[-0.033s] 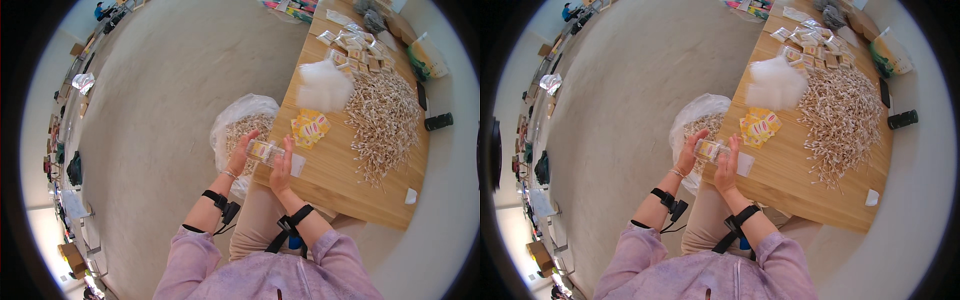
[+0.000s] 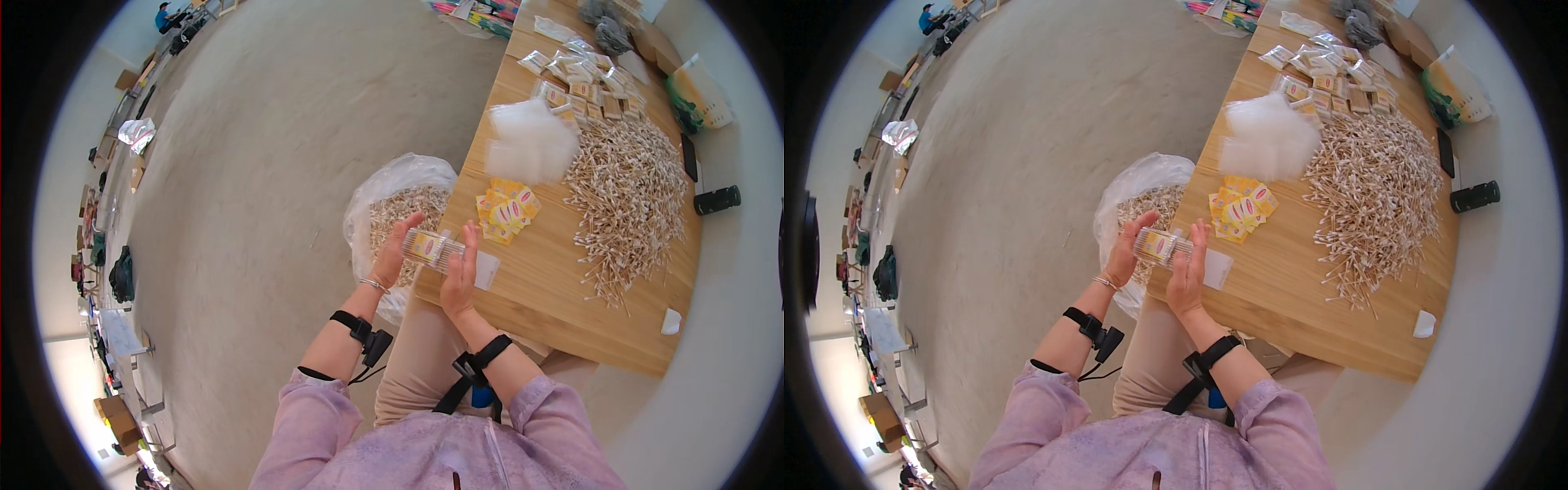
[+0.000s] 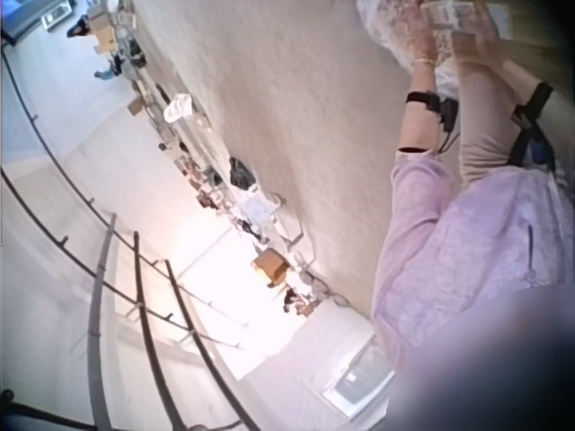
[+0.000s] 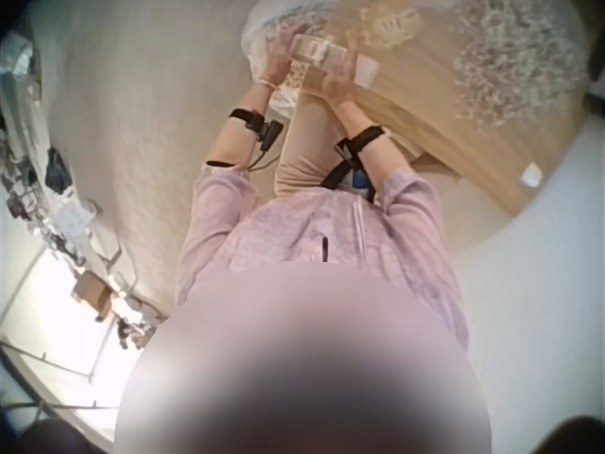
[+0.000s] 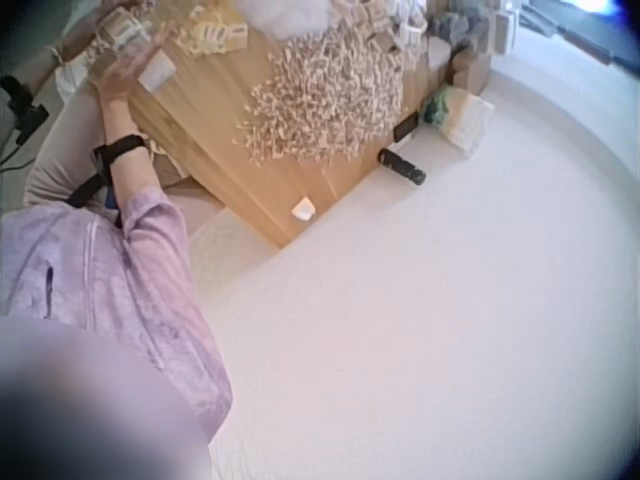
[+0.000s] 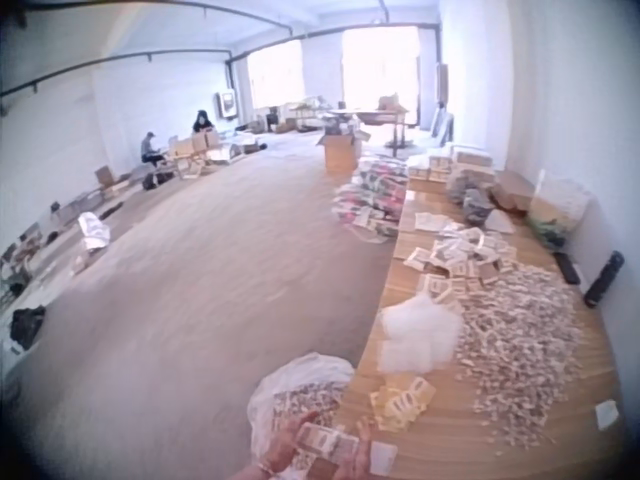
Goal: The recorder is counting out and packaging cotton swabs into small plastic bags.
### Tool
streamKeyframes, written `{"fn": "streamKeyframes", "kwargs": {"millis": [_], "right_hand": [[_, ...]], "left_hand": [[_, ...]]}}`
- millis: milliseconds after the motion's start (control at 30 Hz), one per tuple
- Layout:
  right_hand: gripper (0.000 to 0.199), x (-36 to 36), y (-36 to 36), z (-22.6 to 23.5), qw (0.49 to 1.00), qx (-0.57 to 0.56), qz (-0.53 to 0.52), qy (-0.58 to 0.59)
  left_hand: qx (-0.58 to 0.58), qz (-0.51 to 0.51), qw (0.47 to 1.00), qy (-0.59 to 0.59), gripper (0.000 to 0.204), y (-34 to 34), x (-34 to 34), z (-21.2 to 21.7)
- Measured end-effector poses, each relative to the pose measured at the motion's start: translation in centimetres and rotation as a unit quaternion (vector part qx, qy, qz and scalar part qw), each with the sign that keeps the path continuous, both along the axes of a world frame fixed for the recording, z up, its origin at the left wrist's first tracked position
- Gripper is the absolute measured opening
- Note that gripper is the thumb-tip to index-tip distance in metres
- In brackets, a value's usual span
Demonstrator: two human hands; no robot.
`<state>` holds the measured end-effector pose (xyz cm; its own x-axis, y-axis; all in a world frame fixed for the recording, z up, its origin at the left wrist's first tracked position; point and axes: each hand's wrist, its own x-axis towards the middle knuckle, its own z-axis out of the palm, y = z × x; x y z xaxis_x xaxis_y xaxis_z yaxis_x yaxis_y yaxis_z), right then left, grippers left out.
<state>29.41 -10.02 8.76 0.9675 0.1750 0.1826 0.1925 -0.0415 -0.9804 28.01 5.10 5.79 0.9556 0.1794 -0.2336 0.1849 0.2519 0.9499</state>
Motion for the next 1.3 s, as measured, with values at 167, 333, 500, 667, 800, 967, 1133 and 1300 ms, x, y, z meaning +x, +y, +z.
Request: {"fn": "streamKeyframes", "kwargs": {"millis": [167,333,500,667,800,967,1133,1300], "right_hand": [[0.053,-0.1,1.6,-0.4,0.999,0.037,0.001,0.017],[0.053,-0.3,3.5,-0.8,0.996,0.079,-0.002,0.035],[0.049,-0.6,4.2,-1.1,0.997,0.074,-0.016,0.011],[0.044,-0.2,3.8,-0.6,0.998,0.055,0.000,0.005],[0.044,0.1,2.0,-1.3,0.990,0.128,0.026,0.057],[0.049,1.5,-8.0,2.2,0.981,-0.150,-0.113,-0.049],[0.055,6.1,-24.2,-0.2,0.794,-0.367,-0.482,-0.042],[0.045,6.0,-29.6,-1.3,0.755,-0.499,-0.414,0.097]], "left_hand": [[-0.017,-0.003,1.000,-0.011,0.063,0.1,0.2,0.1],[-0.031,0.003,0.999,-0.017,0.063,-0.2,0.1,0.3],[-0.021,0.000,1.000,-0.020,0.064,-0.2,-0.2,0.3],[-0.019,0.015,1.000,-0.002,0.049,-0.6,0.3,0.4],[-0.038,0.059,0.992,0.107,0.037,-1.4,1.7,1.1],[0.094,0.081,0.983,0.136,0.038,-1.0,1.7,0.3],[0.560,0.169,0.811,-0.007,0.038,-1.2,1.4,0.8],[0.531,0.030,0.835,-0.142,0.040,-9.1,1.7,5.2]]}}
